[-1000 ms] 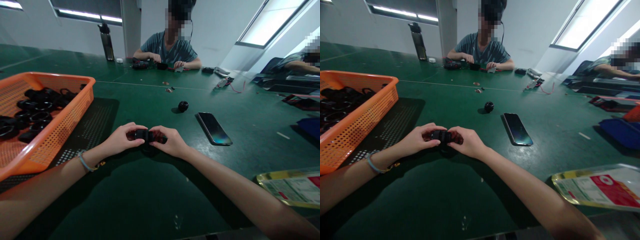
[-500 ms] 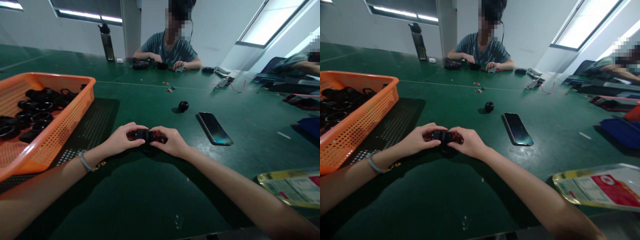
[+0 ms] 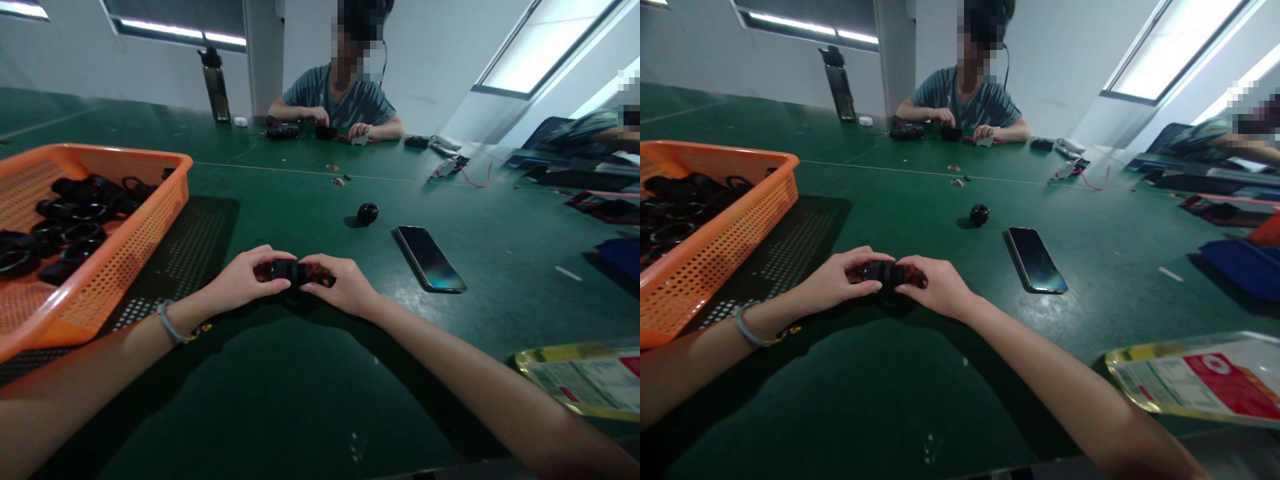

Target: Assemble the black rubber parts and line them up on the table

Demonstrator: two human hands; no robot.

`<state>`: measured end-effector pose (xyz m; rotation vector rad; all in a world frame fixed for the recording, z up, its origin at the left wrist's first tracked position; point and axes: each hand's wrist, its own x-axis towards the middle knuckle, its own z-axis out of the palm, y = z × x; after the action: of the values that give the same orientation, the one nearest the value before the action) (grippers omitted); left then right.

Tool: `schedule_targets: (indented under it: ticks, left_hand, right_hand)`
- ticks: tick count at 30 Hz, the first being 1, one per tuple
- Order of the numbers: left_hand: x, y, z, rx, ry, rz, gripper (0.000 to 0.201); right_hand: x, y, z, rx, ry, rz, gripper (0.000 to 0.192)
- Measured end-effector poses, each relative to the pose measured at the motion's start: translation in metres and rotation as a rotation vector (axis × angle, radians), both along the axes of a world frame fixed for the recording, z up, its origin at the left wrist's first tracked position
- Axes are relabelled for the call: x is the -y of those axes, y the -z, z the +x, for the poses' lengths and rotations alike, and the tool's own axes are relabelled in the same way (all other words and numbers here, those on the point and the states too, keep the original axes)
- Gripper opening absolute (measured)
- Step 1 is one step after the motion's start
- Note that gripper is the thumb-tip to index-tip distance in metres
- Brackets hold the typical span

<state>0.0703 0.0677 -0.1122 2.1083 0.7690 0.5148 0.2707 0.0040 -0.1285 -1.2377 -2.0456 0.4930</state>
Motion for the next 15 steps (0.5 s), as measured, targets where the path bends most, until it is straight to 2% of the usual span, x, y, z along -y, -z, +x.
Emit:
schedule_targets:
  ticks: [8,15]
  left_hand:
    - [-0.0004,-0.0010,-0.0002,0.002,0.003,-0.001,0.040]
    - [0.0008,-0.0004,0.0015,0.047,-0.013,-0.079,0.041]
  right_hand:
    - [-0.0011,0.0005,-0.0001,0.003,0.013,-0.019,0.026]
    - [-0.0012,-0.0006,-0.0009,0.028,0.018,0.002,0.025]
